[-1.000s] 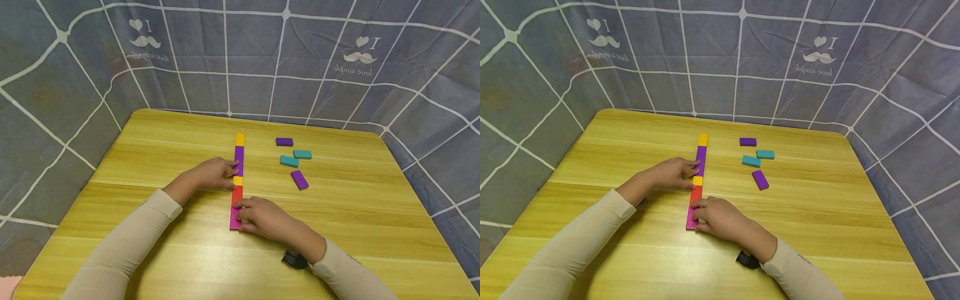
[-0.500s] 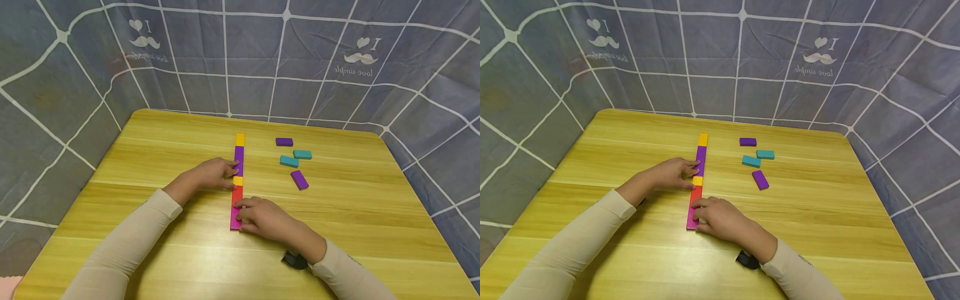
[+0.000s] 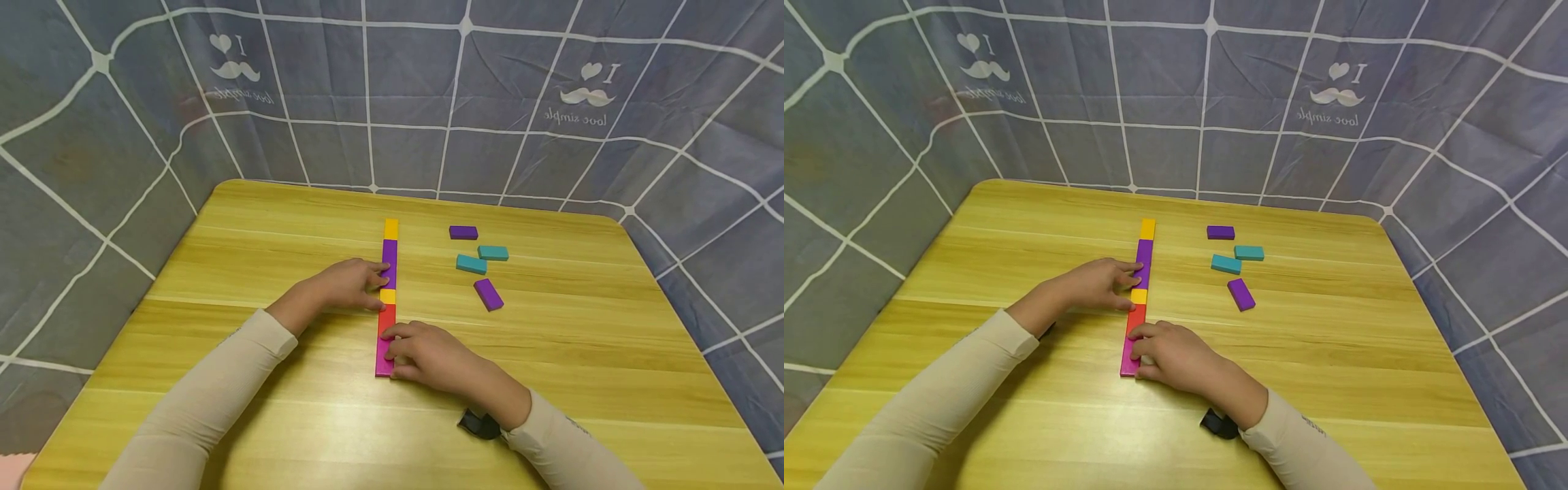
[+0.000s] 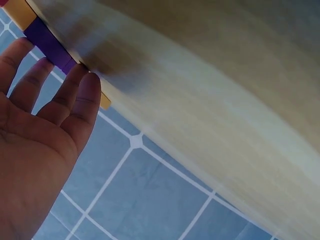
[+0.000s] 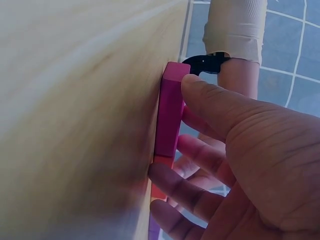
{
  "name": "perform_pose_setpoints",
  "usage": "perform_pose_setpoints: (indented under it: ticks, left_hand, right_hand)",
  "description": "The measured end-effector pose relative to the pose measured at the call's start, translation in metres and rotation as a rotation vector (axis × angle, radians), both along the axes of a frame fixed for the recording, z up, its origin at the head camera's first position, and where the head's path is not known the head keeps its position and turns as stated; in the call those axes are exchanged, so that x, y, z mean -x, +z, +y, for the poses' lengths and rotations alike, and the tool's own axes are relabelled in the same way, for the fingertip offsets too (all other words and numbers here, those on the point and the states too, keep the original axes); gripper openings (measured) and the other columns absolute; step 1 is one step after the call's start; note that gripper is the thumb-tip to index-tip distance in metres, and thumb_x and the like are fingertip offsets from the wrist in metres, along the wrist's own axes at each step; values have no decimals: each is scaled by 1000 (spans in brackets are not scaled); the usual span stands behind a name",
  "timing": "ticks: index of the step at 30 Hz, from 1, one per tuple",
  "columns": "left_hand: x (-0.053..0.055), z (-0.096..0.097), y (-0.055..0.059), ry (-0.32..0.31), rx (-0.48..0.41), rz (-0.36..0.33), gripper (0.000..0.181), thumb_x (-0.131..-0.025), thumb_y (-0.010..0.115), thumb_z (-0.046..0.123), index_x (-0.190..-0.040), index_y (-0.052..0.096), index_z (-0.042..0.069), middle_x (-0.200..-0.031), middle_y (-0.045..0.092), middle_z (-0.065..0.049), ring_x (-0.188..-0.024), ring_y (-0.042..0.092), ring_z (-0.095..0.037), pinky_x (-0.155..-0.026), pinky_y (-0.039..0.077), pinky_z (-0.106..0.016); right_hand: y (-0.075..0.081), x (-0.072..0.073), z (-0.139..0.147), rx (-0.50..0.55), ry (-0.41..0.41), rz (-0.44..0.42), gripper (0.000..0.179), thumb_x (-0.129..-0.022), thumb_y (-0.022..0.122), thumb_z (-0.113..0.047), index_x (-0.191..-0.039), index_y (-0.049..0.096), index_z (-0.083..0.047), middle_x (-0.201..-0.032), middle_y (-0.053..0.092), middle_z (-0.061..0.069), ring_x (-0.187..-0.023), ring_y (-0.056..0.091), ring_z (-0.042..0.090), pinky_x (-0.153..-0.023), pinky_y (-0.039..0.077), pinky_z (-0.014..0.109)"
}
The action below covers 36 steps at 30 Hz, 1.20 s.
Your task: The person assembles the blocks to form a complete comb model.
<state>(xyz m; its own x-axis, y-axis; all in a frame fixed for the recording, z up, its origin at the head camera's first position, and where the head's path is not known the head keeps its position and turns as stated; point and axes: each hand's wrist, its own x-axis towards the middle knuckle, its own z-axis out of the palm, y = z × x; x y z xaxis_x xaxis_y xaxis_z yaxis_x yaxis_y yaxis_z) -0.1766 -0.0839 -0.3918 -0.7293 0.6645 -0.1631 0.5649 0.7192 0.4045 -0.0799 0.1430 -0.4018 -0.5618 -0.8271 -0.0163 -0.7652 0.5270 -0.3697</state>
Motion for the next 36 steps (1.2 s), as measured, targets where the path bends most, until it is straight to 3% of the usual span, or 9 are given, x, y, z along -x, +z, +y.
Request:
perform_pose_setpoints:
  ticks: [14, 25, 30, 36]
  left_hand:
    - [0, 1, -3, -38, 14, 60, 57, -89, 73, 39, -134, 62, 6, -152, 45, -8, -135, 46, -31, -111, 37, -42]
    - [-2, 2, 3, -56, 31, 95, 50, -91, 70, 36, -131, 66, 7, -146, 52, -9, -133, 49, -29, -110, 38, -42]
    - [7, 3, 5, -31, -5, 92, 47, -92, 70, 36, -128, 68, 6, -142, 56, -9, -133, 49, -27, -112, 36, -41]
    - [29, 7, 7, 41, 2, 63, 61, -90, 73, 40, -137, 60, 5, -149, 47, -13, -139, 40, -31, -116, 30, -43]
  right_hand:
    - [0, 0, 1, 3, 1, -12, 19, -94, 70, -33, -105, 74, -18, -132, 58, -5, -121, 54, 16, -105, 42, 32]
    - [0, -1, 1, 12, 2, -18, 20, -94, 70, -33, -106, 74, -18, -132, 58, -5, -122, 54, 15, -105, 42, 31]
    - [-1, -2, 2, 14, 0, -19, 20, -94, 70, -33, -106, 74, -18, -132, 58, -5, -122, 53, 15, -105, 42, 32]
    - [-3, -1, 3, 13, 8, -9, 20, -95, 69, -34, -108, 73, -18, -133, 58, -5, -121, 54, 15, -104, 43, 32]
